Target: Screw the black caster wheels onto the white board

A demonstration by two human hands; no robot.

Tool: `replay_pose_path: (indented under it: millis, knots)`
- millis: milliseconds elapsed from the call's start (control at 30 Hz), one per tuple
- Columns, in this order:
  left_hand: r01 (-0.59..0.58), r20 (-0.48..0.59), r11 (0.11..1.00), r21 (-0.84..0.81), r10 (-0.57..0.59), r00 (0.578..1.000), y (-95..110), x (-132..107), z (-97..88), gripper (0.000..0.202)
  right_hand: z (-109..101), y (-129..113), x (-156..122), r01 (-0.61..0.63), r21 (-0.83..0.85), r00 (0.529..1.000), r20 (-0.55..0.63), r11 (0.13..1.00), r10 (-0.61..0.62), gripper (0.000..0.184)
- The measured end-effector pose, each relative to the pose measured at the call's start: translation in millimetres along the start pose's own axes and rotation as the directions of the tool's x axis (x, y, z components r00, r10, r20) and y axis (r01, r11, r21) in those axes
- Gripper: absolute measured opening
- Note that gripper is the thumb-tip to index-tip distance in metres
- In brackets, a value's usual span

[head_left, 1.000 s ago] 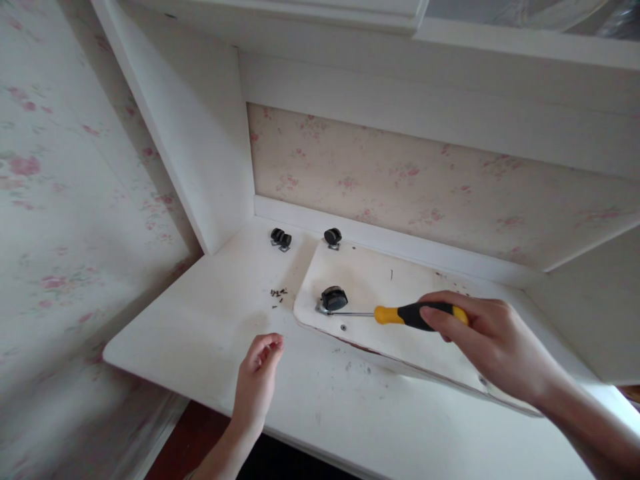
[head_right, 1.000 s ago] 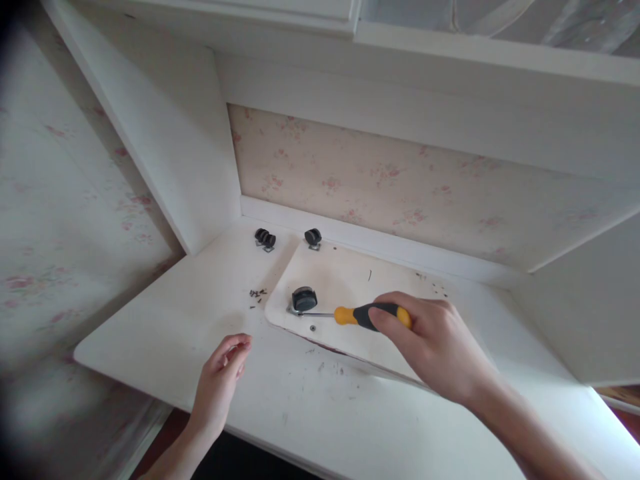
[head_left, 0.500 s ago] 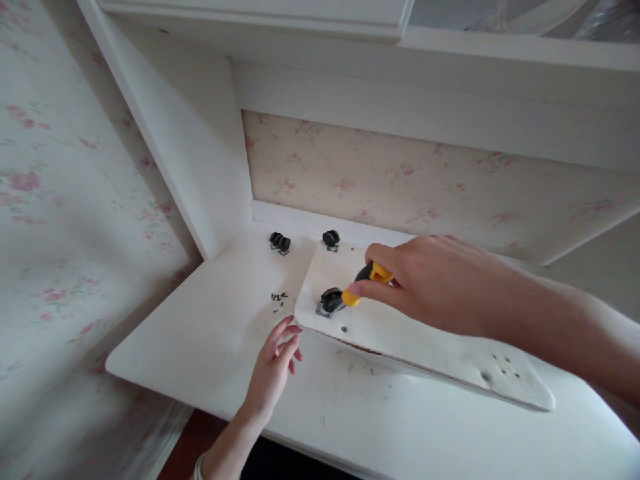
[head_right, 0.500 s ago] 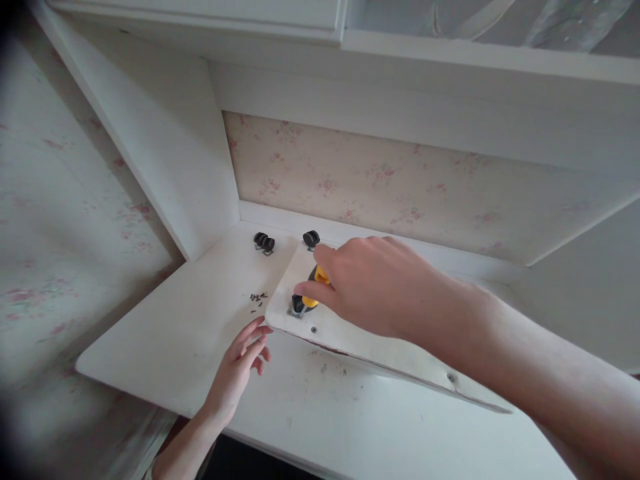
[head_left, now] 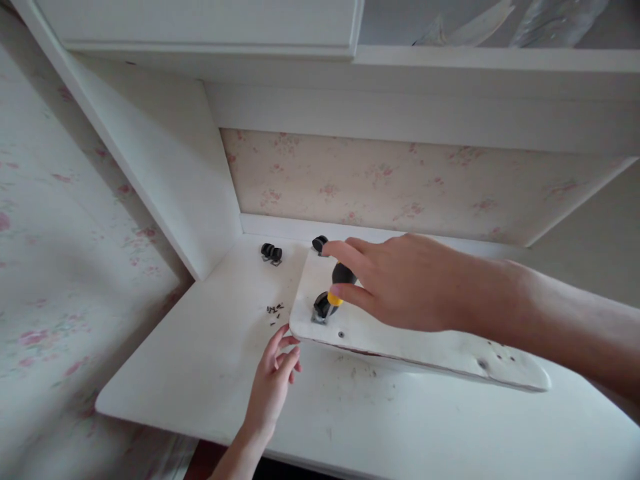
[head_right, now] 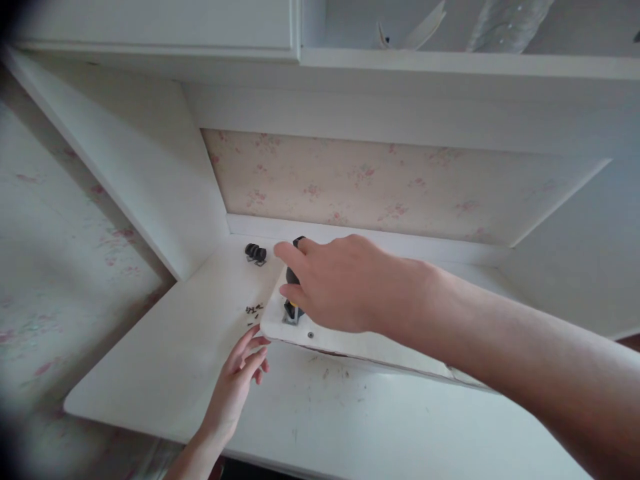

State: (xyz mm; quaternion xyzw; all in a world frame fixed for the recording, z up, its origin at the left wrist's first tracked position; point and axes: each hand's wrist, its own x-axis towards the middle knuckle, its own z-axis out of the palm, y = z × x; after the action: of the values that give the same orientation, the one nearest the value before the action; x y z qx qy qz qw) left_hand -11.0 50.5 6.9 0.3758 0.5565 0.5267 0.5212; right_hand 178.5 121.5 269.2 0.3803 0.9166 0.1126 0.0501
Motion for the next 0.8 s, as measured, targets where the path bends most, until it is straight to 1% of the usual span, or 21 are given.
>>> replay_pose_path:
  millis: [67,100,200,233,267,333,400,433,500,533,567,667,700,733,800]
  knots:
    - [0.012,0.007,1.000,-0.005,-0.012,1.000,1.6,-0.7,0.1,0.058,-0.1,0.0,0.1,0.045,0.049,0.998,0.029,0.998,-0.047,0.031]
    - [0.015,0.007,1.000,-0.008,-0.015,1.000,2.5,-0.9,0.2,0.058,0.1,0.0,0.5,0.044,0.030,0.998,0.035,0.999,-0.045,0.030]
    - [0.014,-0.001,1.000,-0.013,-0.014,1.000,4.5,-0.9,0.7,0.060,1.9,1.0,2.3,-0.010,-0.086,1.000,-0.022,0.996,0.008,0.044]
    - [0.012,-0.003,1.000,-0.015,-0.012,1.000,4.9,-0.9,0.9,0.059,2.9,1.7,2.7,-0.010,-0.087,0.999,-0.046,0.996,0.006,0.046]
    - [0.013,-0.004,1.000,-0.015,-0.013,1.000,5.3,-0.9,1.2,0.059,3.9,2.5,2.8,0.012,-0.056,0.999,-0.053,0.998,-0.015,0.044]
    - [0.015,-0.013,1.000,-0.018,-0.015,1.000,6.0,-1.1,1.8,0.060,5.3,3.8,2.4,0.083,0.045,0.996,-0.023,0.996,-0.082,0.040]
    - [0.018,-0.019,1.000,-0.023,-0.019,1.000,6.8,-1.9,2.4,0.060,5.3,4.1,2.2,0.110,0.069,0.994,0.010,0.992,-0.111,0.038]
    - [0.019,-0.019,1.000,-0.025,-0.020,1.000,7.1,-2.4,2.6,0.060,4.8,3.9,2.4,0.090,0.035,0.996,0.010,0.995,-0.090,0.038]
    - [0.020,-0.017,0.999,-0.028,-0.021,1.000,7.4,-3.3,2.8,0.059,3.4,3.2,3.4,0.018,-0.050,1.000,-0.016,0.999,-0.019,0.045]
    - [0.022,-0.014,0.999,-0.028,-0.023,1.000,7.4,-3.7,2.8,0.059,2.7,3.0,3.9,-0.008,-0.058,1.000,-0.024,0.998,0.007,0.048]
    - [0.025,-0.011,0.999,-0.028,-0.025,1.000,7.2,-3.9,2.7,0.058,2.0,3.0,4.3,-0.018,-0.033,1.000,-0.016,0.999,0.017,0.047]
    - [0.029,0.004,0.999,-0.025,-0.029,1.000,6.2,-4.0,2.2,0.058,1.5,4.2,4.8,0.017,0.103,0.998,0.053,0.995,-0.022,0.038]
    - [0.027,0.011,0.999,-0.022,-0.026,1.000,5.8,-3.9,2.0,0.058,2.0,5.0,5.1,0.019,0.103,0.998,0.058,0.994,-0.025,0.036]
    - [0.022,0.014,1.000,-0.017,-0.022,1.000,5.4,-3.7,1.8,0.058,2.6,5.9,5.6,0.008,0.072,0.999,0.049,0.997,-0.012,0.035]
    - [0.013,0.017,1.000,-0.005,-0.013,1.000,4.3,-3.1,1.3,0.056,4.2,8.0,6.6,-0.035,-0.023,0.999,-0.002,0.999,0.035,0.043]
